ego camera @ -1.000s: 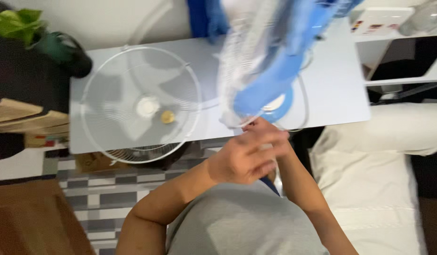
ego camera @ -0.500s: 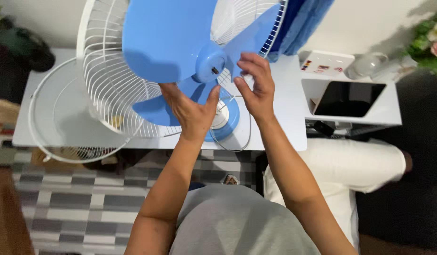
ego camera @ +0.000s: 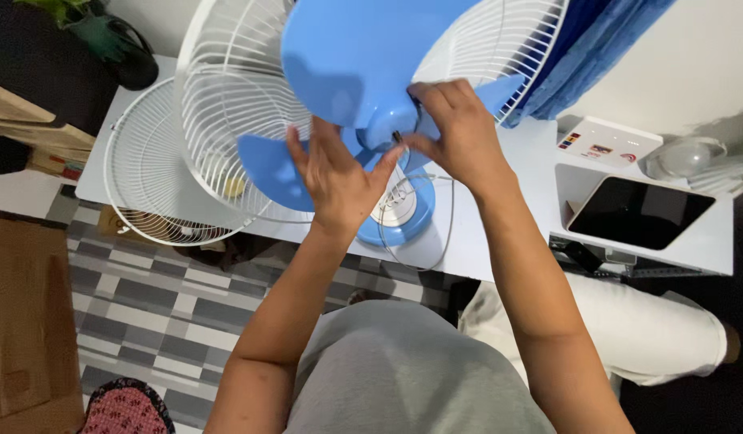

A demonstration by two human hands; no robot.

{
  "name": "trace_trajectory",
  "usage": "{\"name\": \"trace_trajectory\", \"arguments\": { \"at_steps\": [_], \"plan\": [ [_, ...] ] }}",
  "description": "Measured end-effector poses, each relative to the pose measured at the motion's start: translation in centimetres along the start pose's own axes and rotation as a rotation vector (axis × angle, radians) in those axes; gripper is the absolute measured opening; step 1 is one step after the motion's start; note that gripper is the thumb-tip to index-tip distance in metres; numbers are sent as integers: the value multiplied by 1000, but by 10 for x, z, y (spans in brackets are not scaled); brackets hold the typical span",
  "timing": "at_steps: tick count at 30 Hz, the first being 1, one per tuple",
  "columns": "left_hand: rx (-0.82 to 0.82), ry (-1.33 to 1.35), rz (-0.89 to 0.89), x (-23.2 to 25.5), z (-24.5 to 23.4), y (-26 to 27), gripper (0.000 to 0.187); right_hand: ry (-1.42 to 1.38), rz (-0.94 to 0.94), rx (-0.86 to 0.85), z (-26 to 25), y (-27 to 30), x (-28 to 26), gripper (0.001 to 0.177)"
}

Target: The person disassembles a blue and white electric fan by removing the front grille, unscrewing the blade hub, and detaching the fan blade. They then use a screwdriver to loosen screws on the rear grille and remove it from the fan base.

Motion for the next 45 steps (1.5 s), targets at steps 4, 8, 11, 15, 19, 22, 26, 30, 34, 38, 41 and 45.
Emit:
{"name": "trace_trajectory", "arguments": {
  "at_steps": [4, 8, 11, 15, 19, 22, 26, 30, 34, 38, 41, 45],
  "plan": [
    [-68, -85, 104, -3, 5, -11, 92, -78, 36, -62, 3, 2, 8, 74],
    [-140, -50, 42, -7, 15, -15, 82, -65, 11, -50, 0, 1, 6, 71],
    [-101, 32, 45, -8, 17, -11, 94, -100, -56, -100, -8, 1, 6, 73],
    [-64, 107, 14, -10, 21, -9, 103, -68, -57, -87, -12, -2, 2, 65],
    [-50, 106, -116, -13, 31, -5, 104, -30, -45, -64, -13, -7, -4, 58],
    [-39, 170, -139, -15, 40, -3, 107, -2, -46, -42, -15, -10, -5, 53],
    [55, 182, -76, -13, 41, 0, 104, 27, -41, -30, -17, -15, -6, 51],
    [85, 201, -87, -10, 35, -1, 90, 55, -3, -84, -21, -16, -9, 49],
    [-26, 231, -199, -9, 33, -2, 84, 92, -70, -14, -26, -11, -16, 45],
    [19, 183, -81, -8, 26, 4, 90, 10, -58, 6, -20, -5, -16, 43],
    [-98, 170, -65, -16, 26, 6, 89, -39, -52, 52, -19, 0, -13, 36],
    [-121, 181, -27, -19, 22, 14, 86, -69, -38, 86, -18, 4, -15, 31]
  ]
}}
Point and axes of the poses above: each hand's wrist, its own y-axis away from the middle knuckle, its own z-axis out of the palm, x = y × z, the point moved 3 cm from there along -y, towards the middle knuckle, and after that the axes turned 12 degrees about -x, right-handed, at the moved point
